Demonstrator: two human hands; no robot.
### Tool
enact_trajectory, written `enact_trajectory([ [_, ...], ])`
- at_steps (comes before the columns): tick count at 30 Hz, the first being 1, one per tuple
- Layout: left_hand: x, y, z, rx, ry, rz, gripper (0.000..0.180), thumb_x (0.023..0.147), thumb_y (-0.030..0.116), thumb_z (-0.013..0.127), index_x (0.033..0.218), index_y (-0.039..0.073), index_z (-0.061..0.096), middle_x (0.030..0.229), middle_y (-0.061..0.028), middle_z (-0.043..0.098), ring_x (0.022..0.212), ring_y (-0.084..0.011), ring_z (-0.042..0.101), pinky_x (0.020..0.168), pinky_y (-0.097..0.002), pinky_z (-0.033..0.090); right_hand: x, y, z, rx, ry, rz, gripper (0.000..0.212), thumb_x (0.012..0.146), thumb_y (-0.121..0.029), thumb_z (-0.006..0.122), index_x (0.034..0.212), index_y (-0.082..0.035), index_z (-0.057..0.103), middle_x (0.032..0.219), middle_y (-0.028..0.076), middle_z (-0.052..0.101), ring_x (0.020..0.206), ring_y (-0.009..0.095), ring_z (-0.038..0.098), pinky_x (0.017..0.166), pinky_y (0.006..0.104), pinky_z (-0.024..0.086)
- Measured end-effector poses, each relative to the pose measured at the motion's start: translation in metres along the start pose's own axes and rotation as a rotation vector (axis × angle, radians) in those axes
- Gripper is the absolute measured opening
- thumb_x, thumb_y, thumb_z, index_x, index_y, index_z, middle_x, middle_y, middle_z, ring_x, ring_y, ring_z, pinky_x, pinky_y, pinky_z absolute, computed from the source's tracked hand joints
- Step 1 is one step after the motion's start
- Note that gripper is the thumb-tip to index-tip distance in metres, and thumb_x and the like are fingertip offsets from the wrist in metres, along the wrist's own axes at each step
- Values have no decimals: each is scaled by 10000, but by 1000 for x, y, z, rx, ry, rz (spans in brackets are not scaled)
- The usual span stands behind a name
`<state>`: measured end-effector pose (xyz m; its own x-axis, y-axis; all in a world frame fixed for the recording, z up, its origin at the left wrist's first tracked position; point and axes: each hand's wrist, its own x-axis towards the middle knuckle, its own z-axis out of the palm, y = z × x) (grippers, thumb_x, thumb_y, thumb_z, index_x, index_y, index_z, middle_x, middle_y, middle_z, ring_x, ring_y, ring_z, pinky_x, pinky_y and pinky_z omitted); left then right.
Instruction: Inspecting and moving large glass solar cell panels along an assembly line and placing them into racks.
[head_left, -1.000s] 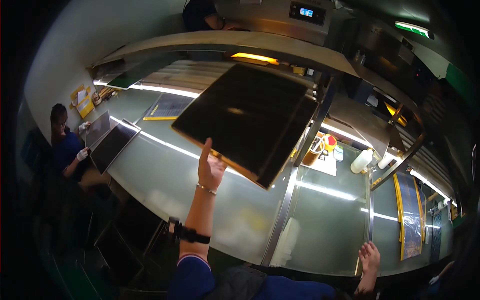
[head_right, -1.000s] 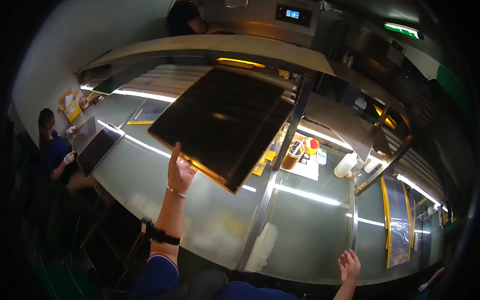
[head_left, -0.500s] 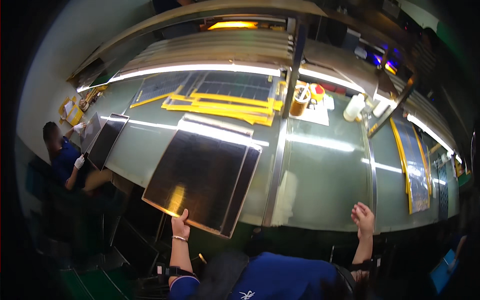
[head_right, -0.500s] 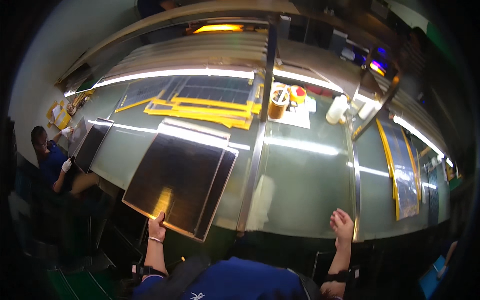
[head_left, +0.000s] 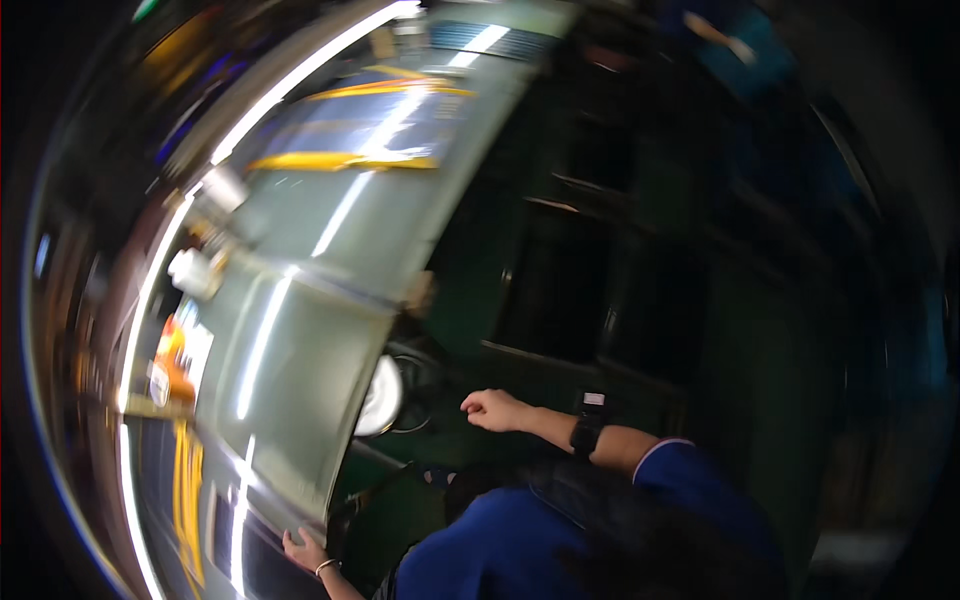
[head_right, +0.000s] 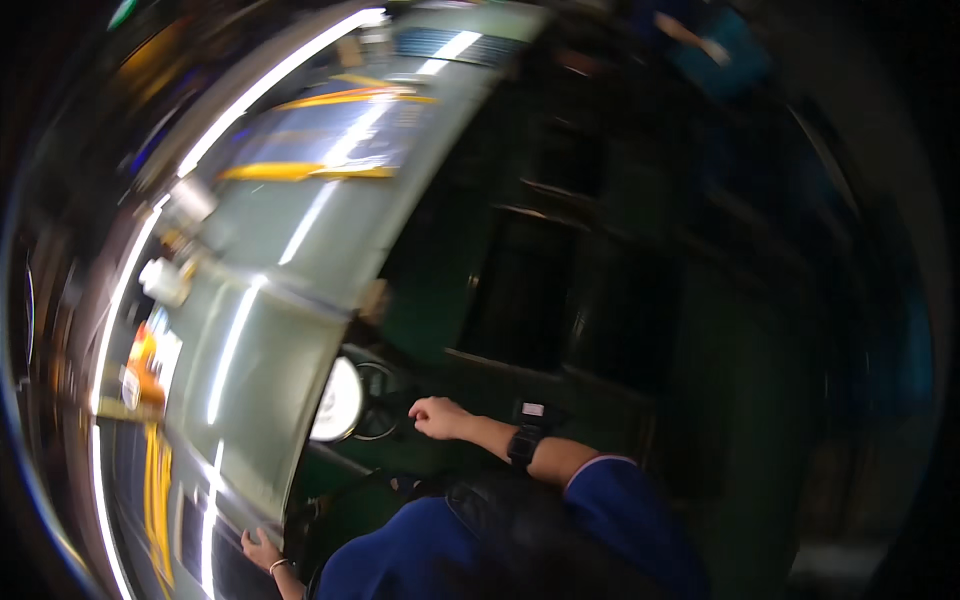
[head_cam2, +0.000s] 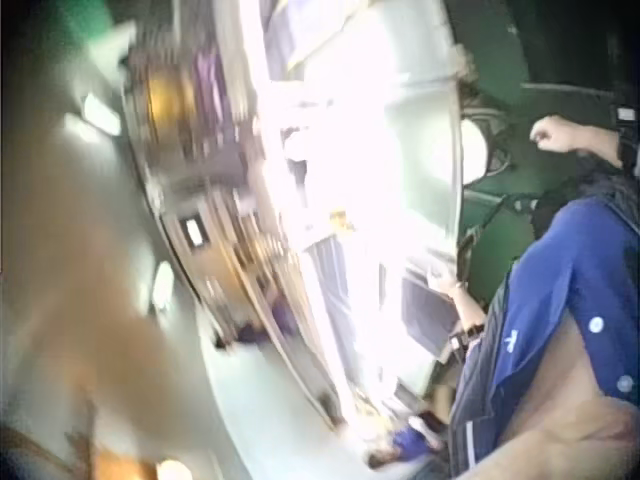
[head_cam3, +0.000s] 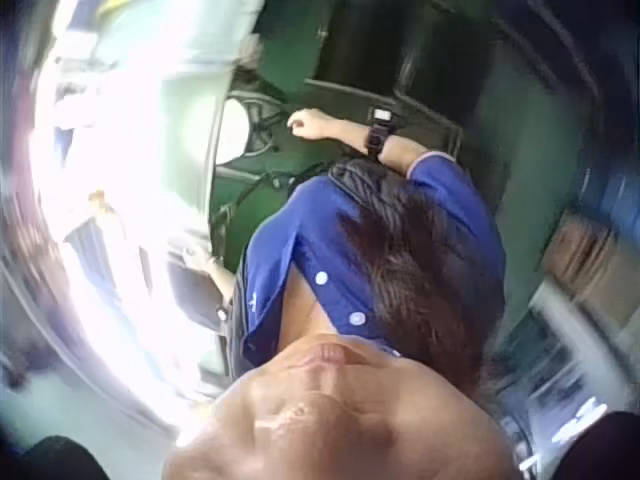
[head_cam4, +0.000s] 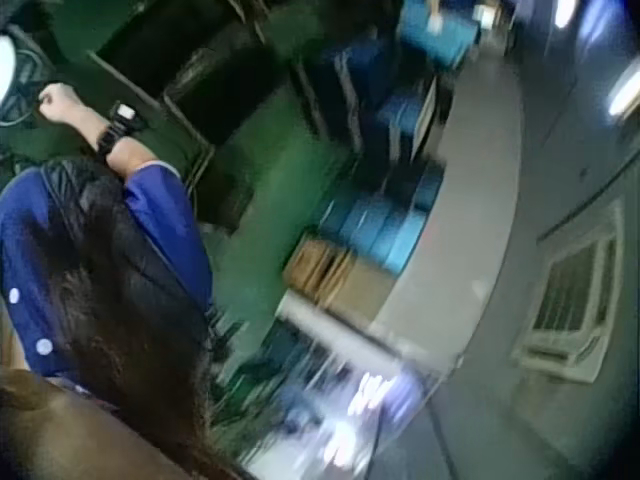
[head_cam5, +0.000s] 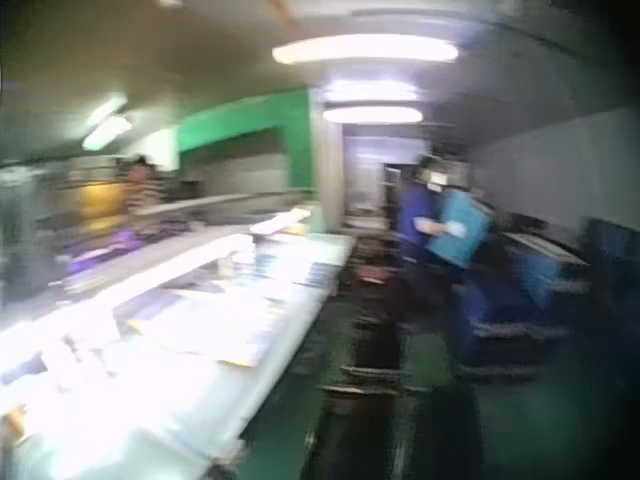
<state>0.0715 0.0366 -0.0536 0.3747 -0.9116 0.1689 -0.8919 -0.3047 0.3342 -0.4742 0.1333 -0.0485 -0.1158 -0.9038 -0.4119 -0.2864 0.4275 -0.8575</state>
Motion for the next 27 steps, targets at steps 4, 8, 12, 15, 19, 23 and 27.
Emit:
enact_trajectory([
  [4, 49, 149, 75, -217, -382, 482, 496, 901, 248, 651, 1300, -9, 508, 1313, -205, 533, 1241, -336, 493, 1050, -432, 375, -75, 82, -1, -13, 84, 178, 329, 792, -174, 646, 1098, -54, 657, 965, 105, 696, 907, 247, 669, 828, 375, 521],
  [8, 65, 285, 122, -78, -385, 844, 566, 917, 325, 617, 1357, 3, 463, 1383, -214, 481, 1299, -365, 438, 1081, -435, 346, -125, 142, -6, 78, 455, 379, 299, 750, -124, 627, 1037, -72, 694, 1018, 148, 696, 960, 319, 660, 827, 415, 528],
  [12, 50, 378, 167, -73, -443, 942, 646, 932, 389, 572, 1424, 12, 390, 1436, -237, 415, 1343, -369, 381, 1115, -441, 297, -178, 185, 11, 432, 963, 552, 267, 800, -148, 620, 1045, -70, 691, 1003, 137, 699, 943, 301, 666, 824, 399, 528],
  [15, 37, 417, 196, 257, -391, 733, 791, 906, 645, 408, 1464, 88, 346, 1488, -209, 342, 1355, -363, 350, 1102, -519, 268, -227, 211, 29, 624, 1081, 583, 278, 785, -159, 641, 1037, -55, 697, 971, 146, 700, 917, 278, 673, 809, 377, 525],
  [19, 15, 445, 225, 438, -241, 734, 788, 867, 712, 407, 1442, 172, 400, 1335, -215, 449, 1257, -378, 421, 1010, -573, 339, -298, 263, 36, 1061, 1352, 597, 238, 781, -168, 673, 974, -31, 702, 879, 100, 703, 759, 196, 669, 649, 327, 525],
  [23, -31, 479, 221, 48, -497, 1434, 618, 875, 333, 659, 1369, 29, 446, 1330, -288, 460, 1201, -396, 470, 994, -489, 376, -384, 366, 12, 1586, 1802, 330, 177, 819, -36, 632, 992, -26, 669, 891, 111, 684, 724, 210, 659, 595, 321, 520],
  [27, -110, 510, 188, 138, -744, 1677, 488, 859, 376, 670, 1123, -34, 657, 1161, -262, 625, 1030, -398, 605, 909, -480, 475, -454, 494, -30, 1461, 2191, 725, 298, 888, 10, 532, 1173, -29, 610, 1072, 131, 672, 880, 257, 652, 729, 352, 528],
])
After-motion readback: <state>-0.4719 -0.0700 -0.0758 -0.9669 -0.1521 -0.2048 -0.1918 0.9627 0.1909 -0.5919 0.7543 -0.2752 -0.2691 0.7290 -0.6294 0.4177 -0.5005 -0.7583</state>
